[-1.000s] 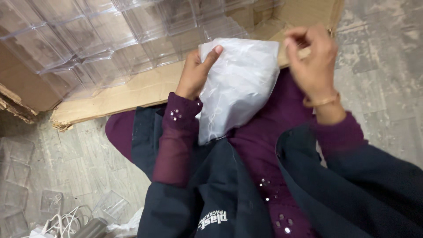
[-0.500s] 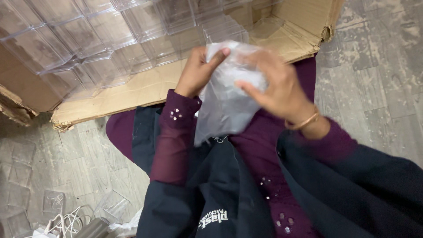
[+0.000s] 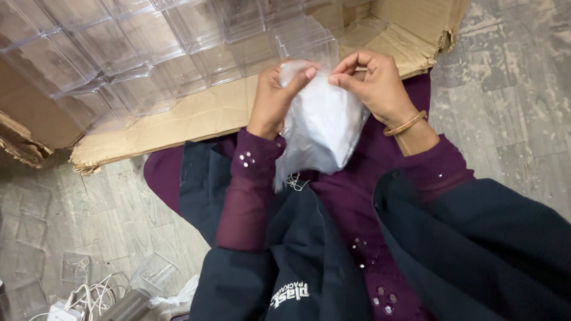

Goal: The person sits on the floor and unpacks clear plastic boxes from a large cardboard carton. They pull plastic wrapping and bags off the boxes, toss the wrapping aside, and stack the unwrapped boxes on the carton flap and floor around them.

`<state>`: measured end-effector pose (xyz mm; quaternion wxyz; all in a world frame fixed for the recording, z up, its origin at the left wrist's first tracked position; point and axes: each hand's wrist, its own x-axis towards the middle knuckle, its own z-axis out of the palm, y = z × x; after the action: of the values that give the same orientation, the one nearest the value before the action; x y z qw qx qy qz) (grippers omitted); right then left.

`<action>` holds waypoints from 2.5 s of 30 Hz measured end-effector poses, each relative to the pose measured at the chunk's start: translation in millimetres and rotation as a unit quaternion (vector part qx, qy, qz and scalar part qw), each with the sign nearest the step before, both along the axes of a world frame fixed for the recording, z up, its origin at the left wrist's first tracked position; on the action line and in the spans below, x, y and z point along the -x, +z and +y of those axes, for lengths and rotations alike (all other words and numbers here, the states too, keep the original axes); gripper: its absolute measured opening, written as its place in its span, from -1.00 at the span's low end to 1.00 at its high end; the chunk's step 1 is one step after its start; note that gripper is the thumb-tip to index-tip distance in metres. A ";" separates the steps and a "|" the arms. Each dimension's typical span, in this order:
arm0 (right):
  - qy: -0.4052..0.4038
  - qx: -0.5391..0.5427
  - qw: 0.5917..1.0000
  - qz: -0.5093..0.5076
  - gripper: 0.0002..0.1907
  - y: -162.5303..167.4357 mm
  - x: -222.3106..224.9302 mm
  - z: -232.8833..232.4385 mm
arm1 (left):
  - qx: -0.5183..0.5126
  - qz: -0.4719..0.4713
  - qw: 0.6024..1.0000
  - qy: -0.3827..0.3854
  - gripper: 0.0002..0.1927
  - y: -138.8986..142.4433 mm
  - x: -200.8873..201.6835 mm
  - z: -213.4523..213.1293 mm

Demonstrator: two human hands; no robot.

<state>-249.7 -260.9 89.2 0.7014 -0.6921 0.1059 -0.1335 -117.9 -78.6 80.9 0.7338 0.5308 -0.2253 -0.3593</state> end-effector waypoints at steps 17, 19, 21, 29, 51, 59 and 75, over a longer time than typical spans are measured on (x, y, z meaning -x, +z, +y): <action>0.061 -0.280 0.953 0.101 -0.76 1.7 -5.1 4.2 | 0.030 0.104 0.994 -0.005 -0.75 -10.3 -1.1 11.2; 0.114 -0.375 0.919 0.043 -0.73 -6.1 14.2 -4.0 | 0.056 0.154 0.986 -0.029 -0.78 -8.2 -11.0 22.4; 0.115 -0.429 0.895 -0.043 -0.71 -13.1 25.4 -11.4 | 0.088 0.099 0.987 -0.092 -0.76 -10.2 -19.6 30.4; -0.098 0.168 0.980 0.031 -0.80 -35.9 -40.0 -50.3 | -0.204 -0.331 0.897 0.209 -0.78 -53.8 -35.9 -17.5; -0.018 -0.178 0.984 0.002 -0.67 -57.1 25.6 -41.9 | -0.157 -0.361 0.914 0.092 -0.89 -31.9 6.7 -22.7; 0.161 -0.069 0.982 -0.065 -0.62 2.6 60.9 -18.0 | -0.056 -0.341 0.938 0.035 -0.82 -3.0 -3.7 -43.7; -0.375 -0.332 0.860 -0.094 -0.31 -132.8 149.9 -251.5 | -0.005 -0.013 1.000 0.027 -0.60 -20.1 -12.1 3.0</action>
<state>-399.6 -512.4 -43.6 0.7932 -0.3103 0.3291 -0.4078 -105.8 -75.6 60.8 0.7379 0.5449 -0.2189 -0.3328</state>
